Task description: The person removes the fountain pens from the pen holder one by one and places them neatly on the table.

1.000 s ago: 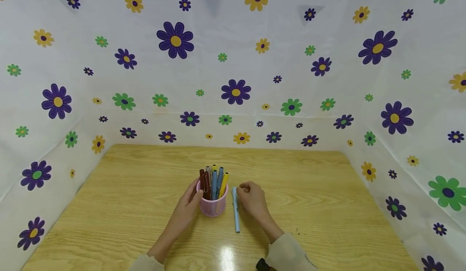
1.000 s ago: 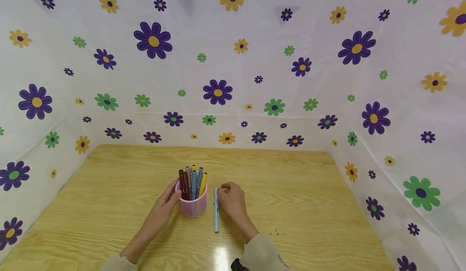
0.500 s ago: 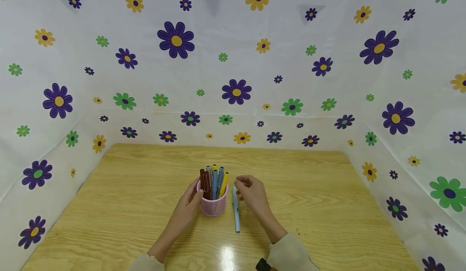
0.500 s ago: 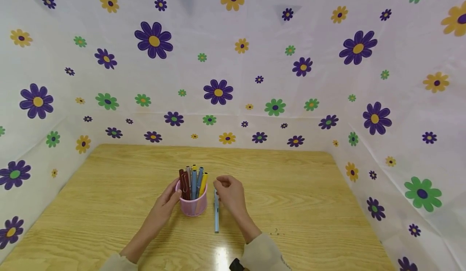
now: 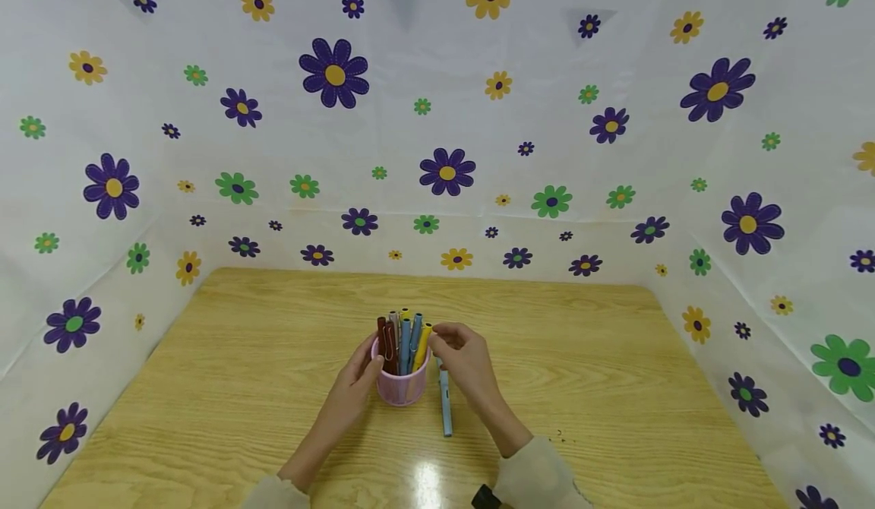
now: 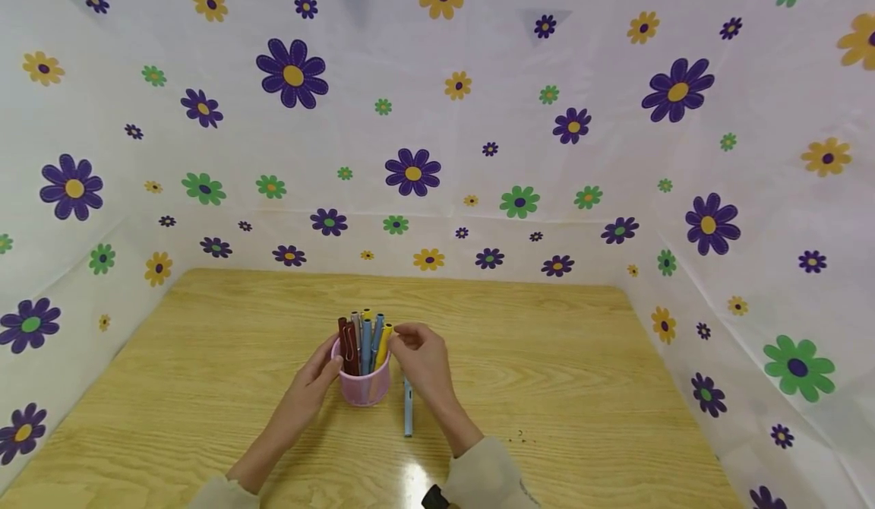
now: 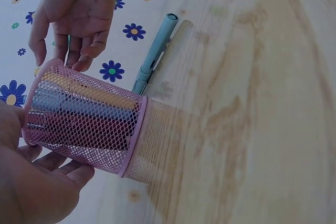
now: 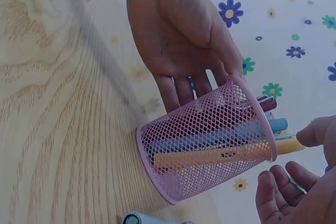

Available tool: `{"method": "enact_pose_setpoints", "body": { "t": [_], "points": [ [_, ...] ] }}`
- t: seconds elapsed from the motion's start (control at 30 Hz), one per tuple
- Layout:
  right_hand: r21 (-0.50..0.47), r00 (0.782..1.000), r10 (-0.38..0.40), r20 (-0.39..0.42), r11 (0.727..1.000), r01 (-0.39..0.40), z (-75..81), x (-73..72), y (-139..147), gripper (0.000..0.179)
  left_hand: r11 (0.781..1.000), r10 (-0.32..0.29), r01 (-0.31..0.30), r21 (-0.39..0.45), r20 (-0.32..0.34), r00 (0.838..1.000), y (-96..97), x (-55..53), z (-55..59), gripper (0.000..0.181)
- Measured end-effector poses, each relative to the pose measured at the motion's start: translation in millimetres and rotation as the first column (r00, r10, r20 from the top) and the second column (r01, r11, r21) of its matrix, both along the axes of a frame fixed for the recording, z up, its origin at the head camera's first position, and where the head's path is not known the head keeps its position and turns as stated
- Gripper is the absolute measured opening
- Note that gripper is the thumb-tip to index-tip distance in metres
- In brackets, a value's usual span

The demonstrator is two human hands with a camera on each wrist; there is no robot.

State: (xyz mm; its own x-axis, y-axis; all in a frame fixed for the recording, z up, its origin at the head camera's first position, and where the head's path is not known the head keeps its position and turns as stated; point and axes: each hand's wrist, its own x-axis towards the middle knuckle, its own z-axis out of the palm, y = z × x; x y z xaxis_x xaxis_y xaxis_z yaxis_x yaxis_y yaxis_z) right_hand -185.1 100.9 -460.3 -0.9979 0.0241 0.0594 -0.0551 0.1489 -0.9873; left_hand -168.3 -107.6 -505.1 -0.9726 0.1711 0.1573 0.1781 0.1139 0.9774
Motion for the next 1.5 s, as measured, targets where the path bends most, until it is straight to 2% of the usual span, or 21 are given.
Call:
{"method": "enact_pose_setpoints", "body": {
  "t": [0.3, 0.43, 0.6, 0.73, 0.9, 1.13, 1.5],
  "points": [
    [-0.019, 1.000, 0.008, -0.021, 1.000, -0.009, -3.5, -2.1, -7, 0.027, 1.000, 0.000, 0.000, 0.003, -0.004, 1.000, 0.0, 1.1, -0.8, 0.053],
    [-0.005, 0.999, 0.008, -0.038, 1.000, -0.008, 7.9, 4.1, -11, 0.022, 1.000, -0.005, 0.005, 0.014, -0.007, 1.000, -0.2, 1.3, -0.1, 0.053],
    [-0.010, 0.995, 0.049, -0.083, 0.999, -0.050, 25.8, 15.3, -14, 0.020, 1.000, -0.008, 0.008, 0.014, -0.006, 1.000, -0.6, 2.2, 1.3, 0.054],
    [-0.008, 0.993, 0.071, -0.089, 0.997, -0.072, 27.4, 16.5, -13, 0.020, 1.000, -0.009, 0.009, 0.013, -0.003, 1.000, -1.0, 3.0, 2.1, 0.054],
    [-0.002, 0.995, 0.060, -0.074, 0.998, -0.060, 29.1, 17.1, -13, 0.018, 1.000, -0.014, 0.014, 0.019, 0.000, 1.000, -1.5, 2.4, 2.4, 0.055],
    [-0.022, 0.994, -0.016, -0.106, 1.000, 0.013, 3.7, -1.1, -6, 0.023, 1.000, -0.013, 0.013, 0.017, 0.010, 1.000, -0.8, 1.5, 1.5, 0.054],
    [-0.139, 0.985, -0.024, -0.168, 0.990, 0.001, 19.1, -1.4, 10, 0.025, 1.000, -0.011, 0.011, 0.026, -0.005, 1.000, -1.7, 1.5, 2.4, 0.054]
  ]
}}
